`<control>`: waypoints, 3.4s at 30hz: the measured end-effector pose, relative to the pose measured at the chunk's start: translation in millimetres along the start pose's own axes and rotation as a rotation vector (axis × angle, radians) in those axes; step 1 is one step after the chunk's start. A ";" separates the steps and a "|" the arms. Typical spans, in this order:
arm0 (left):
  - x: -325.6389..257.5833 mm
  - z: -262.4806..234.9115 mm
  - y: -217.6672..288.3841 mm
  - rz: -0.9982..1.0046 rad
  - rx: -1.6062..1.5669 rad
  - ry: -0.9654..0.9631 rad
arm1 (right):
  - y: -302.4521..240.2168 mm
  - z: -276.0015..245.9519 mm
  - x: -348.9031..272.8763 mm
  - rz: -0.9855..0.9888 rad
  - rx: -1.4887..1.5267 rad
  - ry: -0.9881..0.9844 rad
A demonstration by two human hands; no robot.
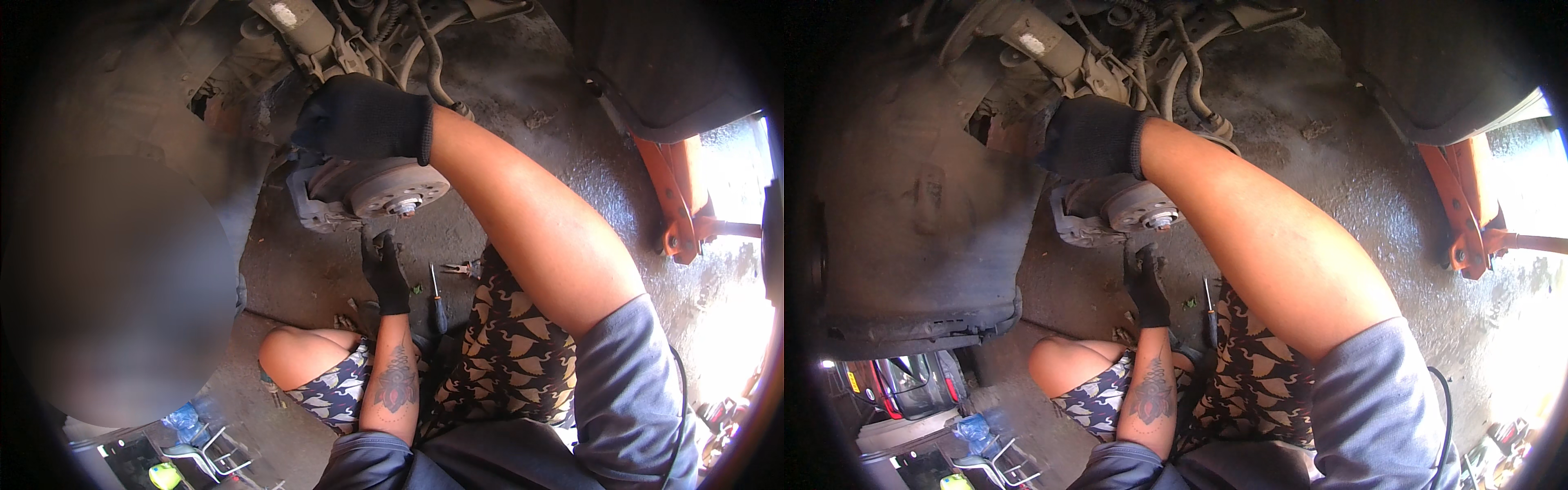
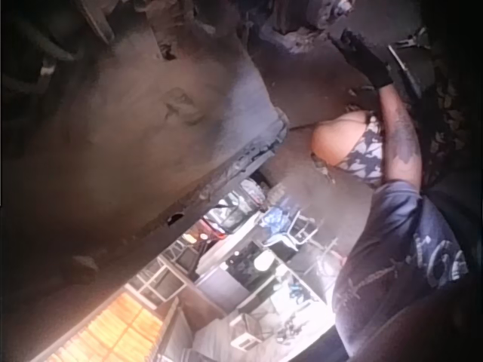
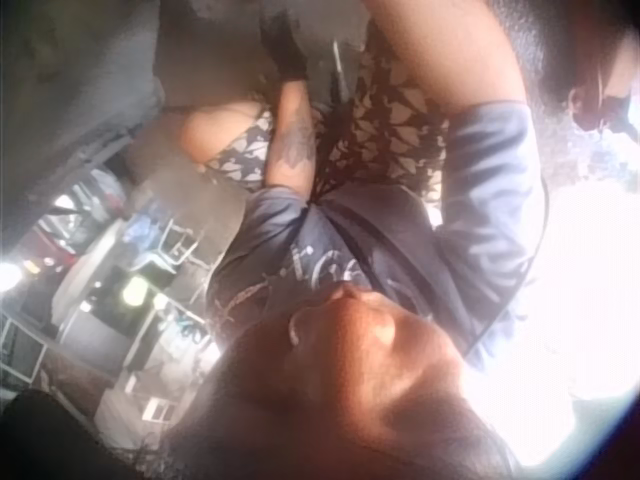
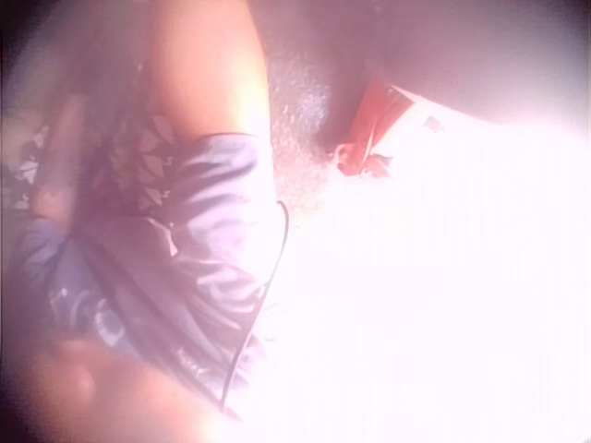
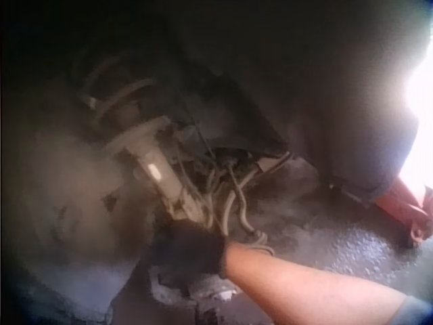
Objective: The person kneels beside a raised car and uses a screwdriver to adjust the brake caliper and rotor assembly. They then stand, walk through the garage, and open the driver's door of a black car.
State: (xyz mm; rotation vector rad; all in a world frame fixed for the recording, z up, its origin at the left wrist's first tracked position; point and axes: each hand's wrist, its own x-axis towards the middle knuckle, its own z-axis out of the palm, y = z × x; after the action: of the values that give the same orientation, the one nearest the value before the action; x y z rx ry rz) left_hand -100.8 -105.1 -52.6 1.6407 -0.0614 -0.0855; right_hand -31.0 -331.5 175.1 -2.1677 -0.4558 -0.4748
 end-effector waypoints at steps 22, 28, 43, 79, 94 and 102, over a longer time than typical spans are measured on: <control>51.8 -32.6 54.0 0.445 0.452 0.287 | 11.0 7.7 2.7 -0.131 -0.130 0.023; 65.5 -45.3 45.4 0.511 0.559 0.274 | 8.8 8.9 2.9 -0.122 -0.062 0.021; 45.8 -64.1 -68.0 -0.104 -0.295 0.328 | -63.8 52.9 -3.5 0.187 -0.320 0.144; 51.4 -33.6 -16.1 -0.408 -0.469 0.109 | -62.1 109.1 -13.6 0.418 -0.545 -0.420; 54.7 -35.1 -29.7 0.136 -0.355 0.385 | -50.7 105.1 -12.3 0.499 -0.262 -0.955; 53.6 -28.3 -17.2 -0.017 -0.260 0.286 | 59.6 239.4 -138.9 0.626 -0.106 0.020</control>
State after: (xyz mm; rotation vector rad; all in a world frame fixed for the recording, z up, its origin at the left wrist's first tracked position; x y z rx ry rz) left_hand -45.0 -80.7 -68.8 1.3797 0.1755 0.1241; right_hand -80.5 -194.6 -67.7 -2.2564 0.2696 -0.1705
